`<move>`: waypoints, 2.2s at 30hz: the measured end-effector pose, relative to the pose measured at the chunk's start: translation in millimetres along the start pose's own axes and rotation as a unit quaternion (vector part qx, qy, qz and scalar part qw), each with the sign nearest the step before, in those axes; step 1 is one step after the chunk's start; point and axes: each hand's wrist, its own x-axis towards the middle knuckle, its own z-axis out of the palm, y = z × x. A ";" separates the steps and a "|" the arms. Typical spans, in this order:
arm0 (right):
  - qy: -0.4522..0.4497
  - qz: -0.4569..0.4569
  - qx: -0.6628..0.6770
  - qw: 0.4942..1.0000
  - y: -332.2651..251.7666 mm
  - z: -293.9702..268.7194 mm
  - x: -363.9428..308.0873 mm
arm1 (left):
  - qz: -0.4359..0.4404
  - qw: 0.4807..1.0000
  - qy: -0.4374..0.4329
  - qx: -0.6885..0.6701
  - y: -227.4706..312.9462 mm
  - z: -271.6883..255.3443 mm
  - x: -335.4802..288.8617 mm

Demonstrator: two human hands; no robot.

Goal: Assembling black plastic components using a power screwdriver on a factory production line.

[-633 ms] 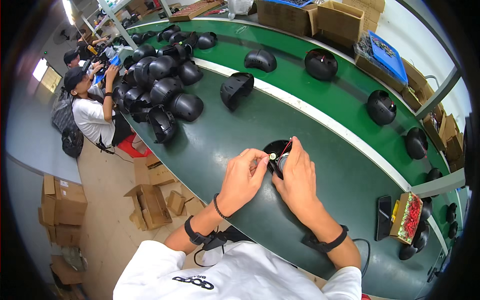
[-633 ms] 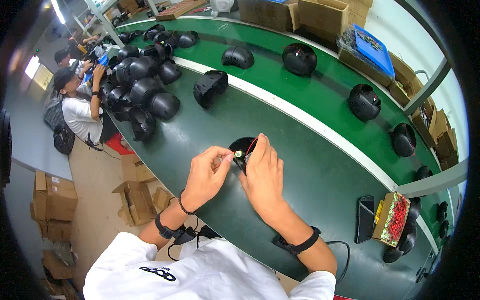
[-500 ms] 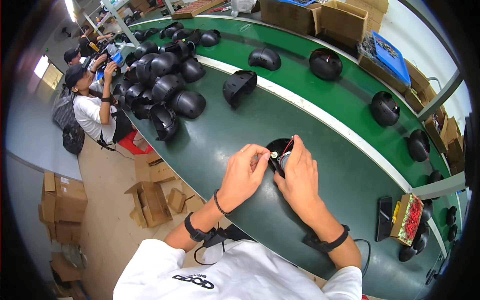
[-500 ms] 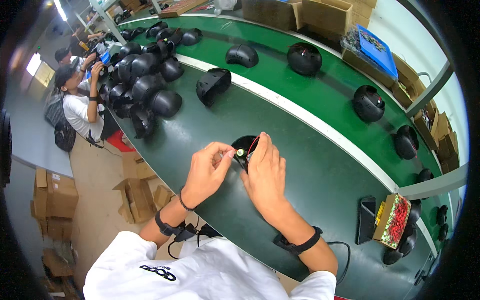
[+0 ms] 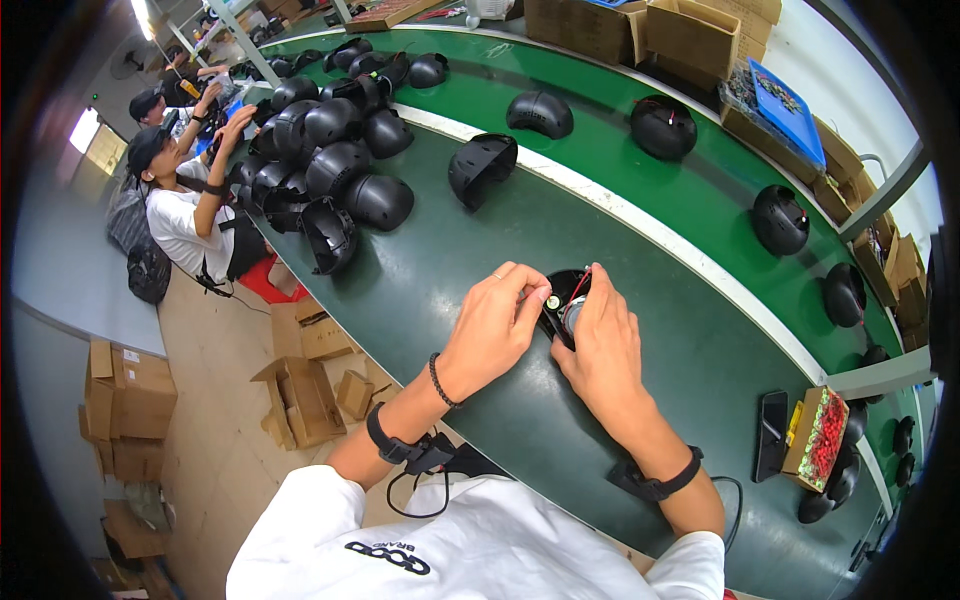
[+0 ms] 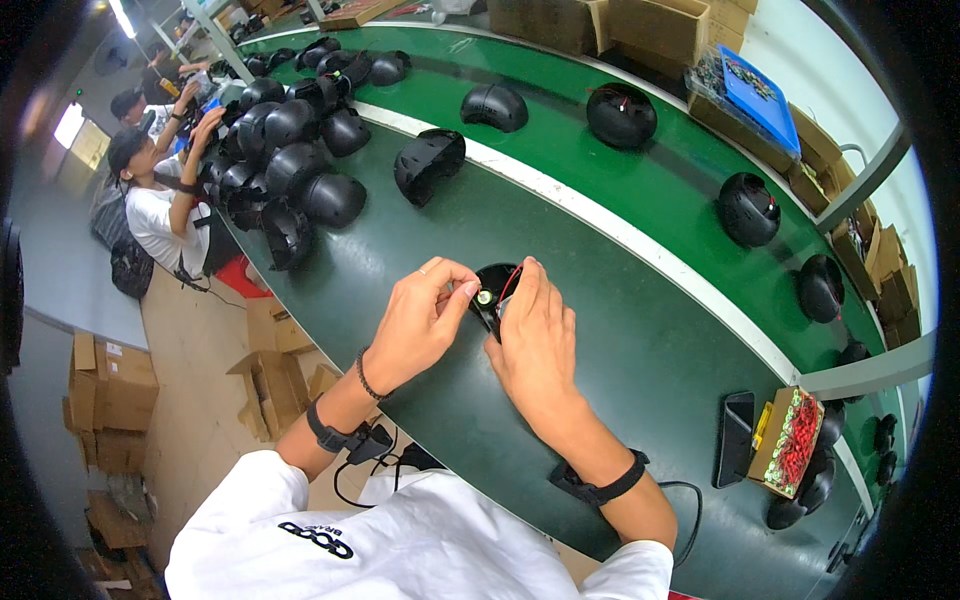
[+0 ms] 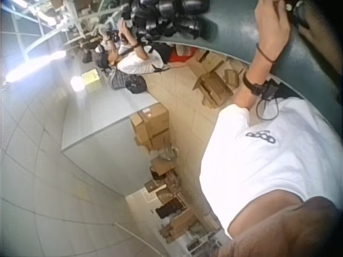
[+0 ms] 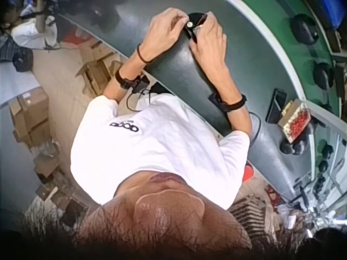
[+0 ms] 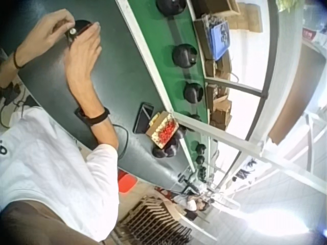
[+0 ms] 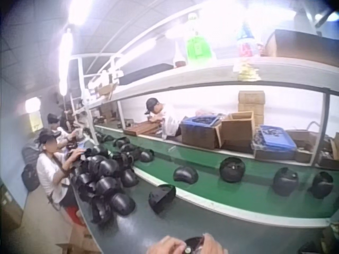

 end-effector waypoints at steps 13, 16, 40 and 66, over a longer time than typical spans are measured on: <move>-0.014 0.020 0.002 1.000 3.1 1.4 3.1 | -0.062 0.997 0.000 -0.051 12.3 12.2 -30.3; -0.007 0.010 -0.007 1.000 0.8 0.5 3.3 | -0.040 0.997 0.049 -0.040 6.5 24.9 -40.2; 0.031 0.040 0.080 0.996 23.4 5.7 18.2 | 0.139 0.986 0.091 0.033 -39.5 18.0 -24.9; 0.023 -0.145 0.011 0.989 26.5 -63.4 1.5 | 0.077 0.969 -0.125 -0.197 -43.9 26.3 1.2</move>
